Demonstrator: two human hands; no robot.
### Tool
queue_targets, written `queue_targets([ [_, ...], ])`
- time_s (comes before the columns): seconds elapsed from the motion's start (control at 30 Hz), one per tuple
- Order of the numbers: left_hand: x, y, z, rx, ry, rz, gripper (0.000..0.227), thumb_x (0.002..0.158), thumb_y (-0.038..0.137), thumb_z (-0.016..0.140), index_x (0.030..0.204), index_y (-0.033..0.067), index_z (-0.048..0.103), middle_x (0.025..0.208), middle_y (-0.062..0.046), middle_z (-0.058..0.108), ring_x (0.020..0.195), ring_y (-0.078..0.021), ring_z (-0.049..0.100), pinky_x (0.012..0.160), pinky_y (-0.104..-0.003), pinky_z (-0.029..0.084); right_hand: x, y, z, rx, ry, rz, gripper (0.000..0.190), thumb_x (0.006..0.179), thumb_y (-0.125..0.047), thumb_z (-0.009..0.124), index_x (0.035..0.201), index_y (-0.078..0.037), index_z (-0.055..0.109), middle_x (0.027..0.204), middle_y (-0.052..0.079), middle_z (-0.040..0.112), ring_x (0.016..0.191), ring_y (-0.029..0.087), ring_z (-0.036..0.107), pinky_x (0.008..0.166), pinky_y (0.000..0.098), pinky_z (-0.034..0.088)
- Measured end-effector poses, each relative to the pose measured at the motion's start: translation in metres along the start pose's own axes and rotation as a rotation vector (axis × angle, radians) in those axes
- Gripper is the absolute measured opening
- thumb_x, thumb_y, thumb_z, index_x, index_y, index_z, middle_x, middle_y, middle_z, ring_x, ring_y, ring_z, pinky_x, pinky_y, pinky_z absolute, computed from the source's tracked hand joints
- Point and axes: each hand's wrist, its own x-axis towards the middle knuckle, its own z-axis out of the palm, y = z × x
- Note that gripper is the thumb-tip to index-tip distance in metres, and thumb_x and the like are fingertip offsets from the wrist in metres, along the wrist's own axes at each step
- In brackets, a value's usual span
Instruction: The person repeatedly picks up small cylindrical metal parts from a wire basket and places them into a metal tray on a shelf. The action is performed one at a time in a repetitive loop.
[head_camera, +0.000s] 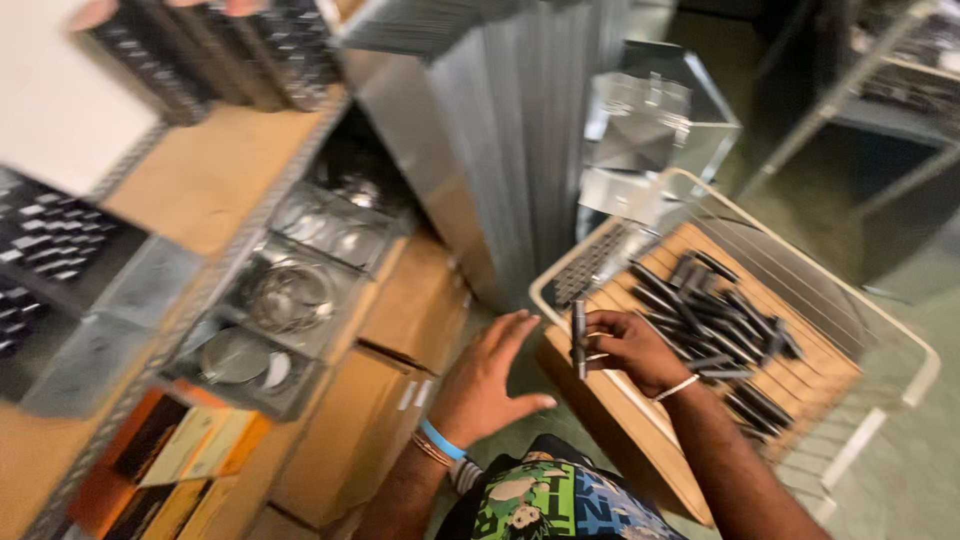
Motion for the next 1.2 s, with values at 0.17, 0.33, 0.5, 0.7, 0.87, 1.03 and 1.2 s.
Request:
queue_targets([
  [0.17,-0.045,-0.023,-0.047,0.073,0.107,-0.028,0.126,0.077,0.040,0.106,0.178,0.0101,0.037,0.186,-0.019,0.039,0.167,-0.0407,0.048,0.128,-0.054,0.046,0.026,-0.014,0.125,0.021,-0.460,0.067,0.028,0.102,-0.008,0.078,0.129,-0.003,0.079,0.103,0.008,0.083,0.084,0.015,0.078,0.074,0.0357,0.070],
  [0.33,-0.095,-0.063,-0.094,0.140,0.251,-0.097,0.114,0.080,0.041,0.105,0.172,0.0068,0.047,0.179,-0.018,0.044,0.164,-0.0384,0.051,0.126,-0.055,0.050,0.042,-0.017,0.224,0.074,-0.643,0.198,0.028,0.102,-0.004,0.071,0.129,-0.001,0.078,0.099,0.007,0.078,0.082,0.020,0.078,0.076,0.0380,0.069],
  [0.5,-0.123,-0.092,-0.134,0.108,0.316,-0.120,0.103,0.081,0.037,0.104,0.164,0.0064,0.052,0.176,-0.020,0.041,0.163,-0.0416,0.052,0.125,-0.056,0.053,0.065,-0.011,0.294,0.100,-0.745,0.270,0.025,0.102,-0.003,0.069,0.126,-0.005,0.078,0.095,0.002,0.076,0.081,0.020,0.078,0.078,0.0429,0.071],
  [0.7,-0.122,-0.107,-0.207,0.136,0.401,-0.268,0.093,0.079,0.035,0.102,0.157,0.0102,0.057,0.169,-0.013,0.050,0.153,-0.0386,0.061,0.100,-0.057,0.067,0.079,-0.066,0.368,0.100,-0.807,0.344,0.035,0.105,0.000,0.071,0.139,0.006,0.072,0.115,0.022,0.082,0.091,0.038,0.085,0.075,0.0502,0.073],
  [0.87,-0.118,-0.158,-0.289,0.376,0.674,-0.384,0.095,0.081,0.029,0.101,0.165,0.0104,0.061,0.167,-0.037,0.049,0.133,-0.0648,0.070,0.096,-0.068,0.065,0.108,-0.118,0.417,-0.072,-0.740,0.244,0.061,0.098,-0.023,0.079,0.152,0.001,0.067,0.140,0.023,0.079,0.111,0.035,0.087,0.083,0.0507,0.074],
  [1.03,-0.106,-0.185,-0.410,0.387,0.717,-0.602,0.093,0.077,0.005,0.098,0.160,-0.0021,0.056,0.170,-0.040,0.041,0.140,-0.0665,0.064,0.100,-0.074,0.064,0.188,-0.139,0.447,-0.145,-0.803,0.245,0.050,0.101,-0.024,0.078,0.145,0.000,0.072,0.135,0.016,0.078,0.106,0.031,0.087,0.083,0.0485,0.074],
  [1.2,-0.111,-0.304,-0.492,0.611,0.716,-0.718,0.091,0.076,0.004,0.101,0.155,-0.0011,0.056,0.163,-0.032,0.048,0.138,-0.0574,0.068,0.101,-0.067,0.068,0.261,-0.149,0.474,-0.147,-0.864,0.222,0.042,0.104,-0.023,0.077,0.140,-0.002,0.075,0.128,0.011,0.078,0.102,0.029,0.086,0.085,0.0494,0.075],
])
